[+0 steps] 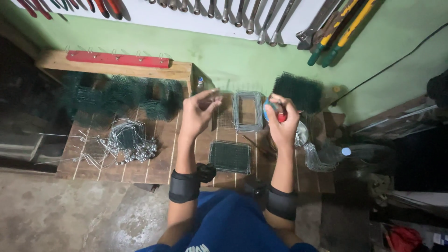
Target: The person assembles a wire mesh panel by threading a thin wire through the grid and securing it with pliers. They repeatedly bend and twist the wire at multiple points along the frame to fasten it in place.
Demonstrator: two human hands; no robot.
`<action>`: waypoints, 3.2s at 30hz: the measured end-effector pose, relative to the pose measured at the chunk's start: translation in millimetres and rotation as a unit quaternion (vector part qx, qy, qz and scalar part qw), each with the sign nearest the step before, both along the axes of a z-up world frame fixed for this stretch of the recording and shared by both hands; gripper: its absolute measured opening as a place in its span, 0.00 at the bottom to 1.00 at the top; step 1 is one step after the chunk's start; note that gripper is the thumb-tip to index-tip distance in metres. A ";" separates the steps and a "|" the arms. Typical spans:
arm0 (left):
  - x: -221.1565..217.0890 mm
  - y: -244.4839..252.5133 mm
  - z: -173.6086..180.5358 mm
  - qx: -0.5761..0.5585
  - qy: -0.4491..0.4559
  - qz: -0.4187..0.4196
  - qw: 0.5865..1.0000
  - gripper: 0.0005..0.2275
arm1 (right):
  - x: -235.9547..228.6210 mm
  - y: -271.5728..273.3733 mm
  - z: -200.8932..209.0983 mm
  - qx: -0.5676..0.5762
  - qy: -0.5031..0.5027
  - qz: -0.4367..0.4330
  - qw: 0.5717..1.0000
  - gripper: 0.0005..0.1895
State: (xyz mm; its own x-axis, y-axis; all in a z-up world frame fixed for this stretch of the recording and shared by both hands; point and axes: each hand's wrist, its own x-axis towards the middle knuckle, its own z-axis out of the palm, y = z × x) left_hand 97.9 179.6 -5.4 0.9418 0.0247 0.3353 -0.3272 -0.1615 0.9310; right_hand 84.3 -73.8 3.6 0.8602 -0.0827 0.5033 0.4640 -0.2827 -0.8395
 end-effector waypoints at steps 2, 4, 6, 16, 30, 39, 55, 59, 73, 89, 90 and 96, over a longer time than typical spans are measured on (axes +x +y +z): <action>7.5 1.8 -10.8 -0.032 -0.006 0.021 0.999 0.14 | 1.1 6.4 -2.0 0.075 0.057 -0.037 0.995 0.12; 15.5 3.0 -27.1 -0.217 -0.073 0.023 0.973 0.09 | 3.2 10.9 -9.3 0.115 0.065 -0.021 0.991 0.12; 12.3 1.9 -25.9 -0.281 -0.055 0.053 0.957 0.10 | 6.7 13.0 -29.8 0.063 -0.014 -0.018 0.998 0.11; -9.1 14.0 -1.8 -0.527 -0.065 0.078 0.844 0.09 | 6.0 75.3 -35.3 0.087 -0.094 -0.004 0.992 0.24; -41.0 41.8 38.2 -0.426 -0.085 -0.031 0.900 0.32 | -7.4 143.9 15.7 0.265 0.005 0.035 0.963 0.29; -22.6 46.5 34.9 -0.488 -0.046 0.010 0.872 0.34 | 6.3 148.2 10.2 0.169 -0.033 0.052 0.984 0.18; -43.2 36.9 26.7 -0.286 -0.099 0.054 0.952 0.27 | -28.2 157.7 -2.9 0.198 -0.010 -0.017 0.980 0.07; -38.1 55.4 19.9 -0.247 -0.141 -0.038 0.958 0.22 | -28.5 164.0 -1.2 0.229 -0.018 0.010 0.973 0.06; -40.5 86.2 33.7 -0.297 -0.046 -0.139 0.943 0.19 | -23.8 183.9 -14.2 0.232 -0.032 0.021 0.972 0.06; -52.5 75.2 25.6 -0.337 -0.035 -0.095 0.936 0.21 | -49.1 194.7 9.2 0.007 -0.154 -0.081 0.985 0.14; -53.1 73.8 25.9 -0.336 -0.040 -0.094 0.936 0.21 | -48.2 193.9 4.4 0.000 -0.183 -0.091 0.979 0.13; -59.1 63.0 26.0 -0.349 -0.028 -0.092 0.932 0.21 | -51.3 192.1 -4.4 0.019 -0.204 -0.132 0.970 0.13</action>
State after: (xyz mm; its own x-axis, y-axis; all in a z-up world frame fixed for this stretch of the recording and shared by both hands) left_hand 38.8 242.5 20.6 0.9331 0.0959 0.3465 -0.3410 0.5412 0.7687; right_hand 33.0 118.3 -0.8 0.5364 -0.2982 0.7895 0.6755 -0.4091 -0.6135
